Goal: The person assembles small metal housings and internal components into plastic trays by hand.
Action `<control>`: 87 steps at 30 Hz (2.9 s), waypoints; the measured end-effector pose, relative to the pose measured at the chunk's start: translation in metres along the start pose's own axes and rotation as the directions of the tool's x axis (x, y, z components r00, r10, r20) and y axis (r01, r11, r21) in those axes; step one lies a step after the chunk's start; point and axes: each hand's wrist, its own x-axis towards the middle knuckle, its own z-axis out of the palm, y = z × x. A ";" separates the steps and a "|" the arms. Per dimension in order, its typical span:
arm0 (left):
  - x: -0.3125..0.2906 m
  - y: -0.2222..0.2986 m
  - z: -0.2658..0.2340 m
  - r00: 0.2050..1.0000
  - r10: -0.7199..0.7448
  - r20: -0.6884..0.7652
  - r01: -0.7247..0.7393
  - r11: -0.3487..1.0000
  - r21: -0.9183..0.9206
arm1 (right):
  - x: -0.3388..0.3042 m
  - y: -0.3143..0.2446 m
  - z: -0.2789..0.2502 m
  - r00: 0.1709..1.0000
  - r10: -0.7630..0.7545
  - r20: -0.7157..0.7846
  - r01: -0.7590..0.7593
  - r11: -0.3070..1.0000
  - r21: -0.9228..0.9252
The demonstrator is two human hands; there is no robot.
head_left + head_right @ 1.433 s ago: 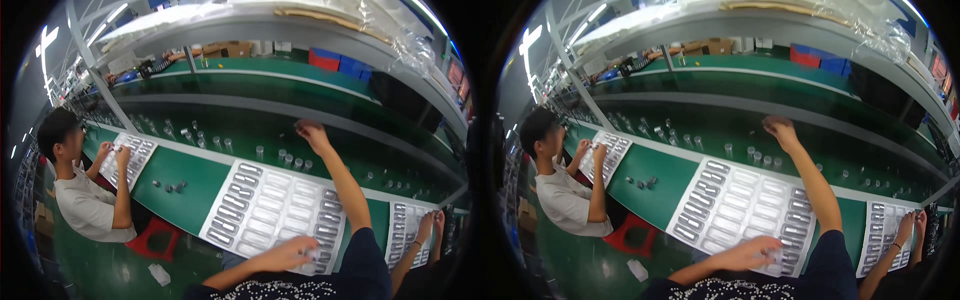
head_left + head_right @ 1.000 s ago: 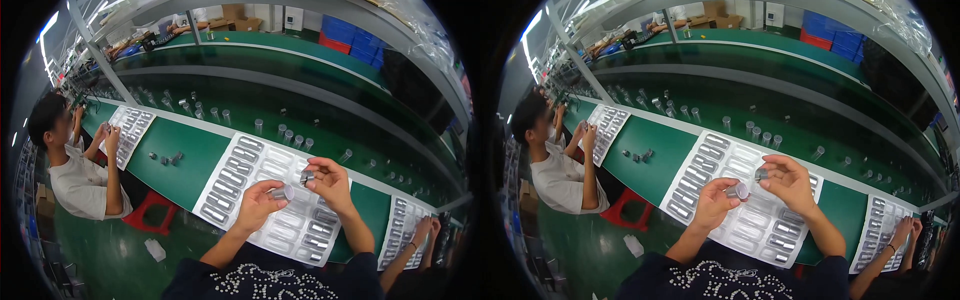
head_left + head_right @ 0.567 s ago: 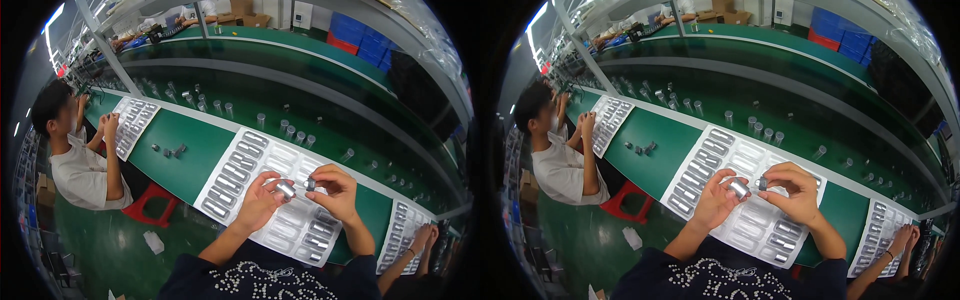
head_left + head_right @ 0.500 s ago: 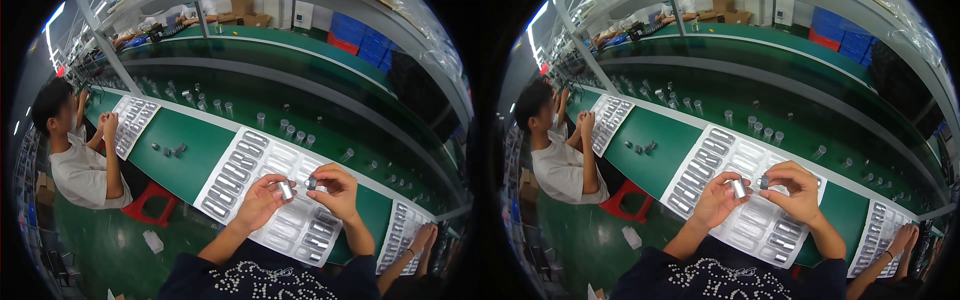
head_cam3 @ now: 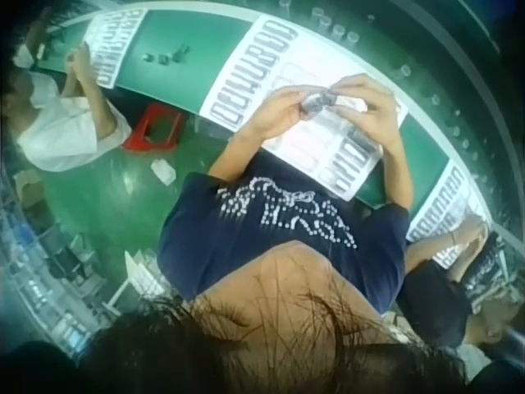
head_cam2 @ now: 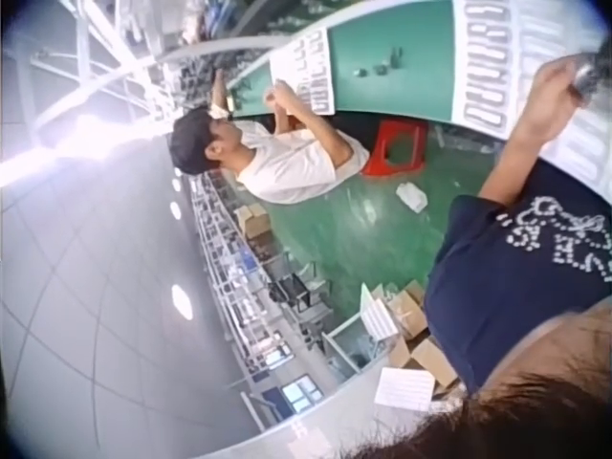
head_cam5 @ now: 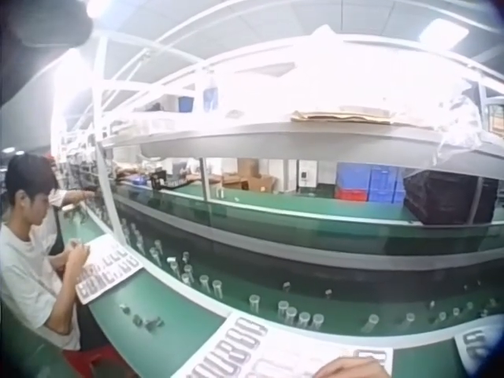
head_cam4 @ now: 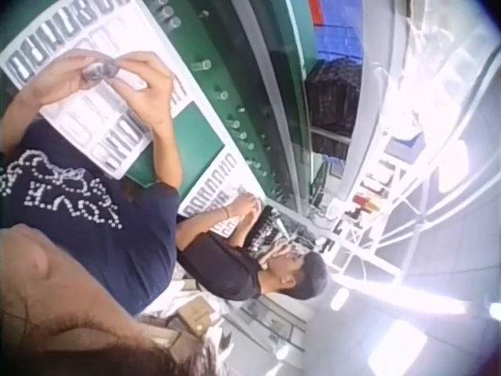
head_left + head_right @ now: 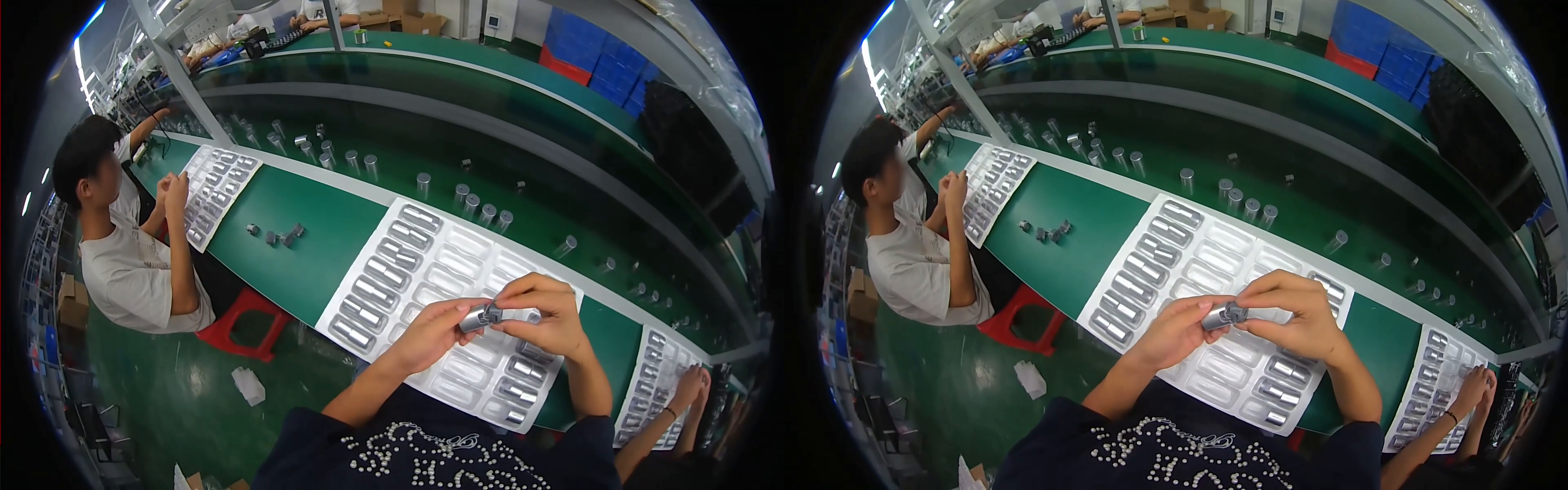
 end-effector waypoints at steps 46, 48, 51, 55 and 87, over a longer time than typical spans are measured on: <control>-0.109 0.109 -0.059 0.944 0.325 -0.062 0.085 -0.056 0.995 | 0.076 0.138 -0.055 0.894 0.441 -0.084 -0.333 0.528 -0.781; -0.131 0.109 -0.066 0.964 0.251 -0.091 0.116 -0.087 0.989 | 0.101 0.144 -0.057 0.916 0.387 -0.102 -0.367 0.708 -0.604; -0.141 0.106 -0.072 0.990 0.137 -0.019 0.024 -0.036 0.999 | 0.132 0.200 -0.076 0.988 0.130 -0.080 -0.147 0.674 -0.724; -0.137 0.095 -0.088 0.987 0.161 0.007 0.007 -0.087 0.996 | 0.153 0.259 -0.090 0.961 0.261 0.094 -0.124 0.706 -0.697; -0.003 0.041 -0.031 0.919 0.347 -0.189 -0.369 0.924 -0.102 | 0.011 -0.005 0.012 0.897 0.351 -0.270 -0.158 0.824 0.545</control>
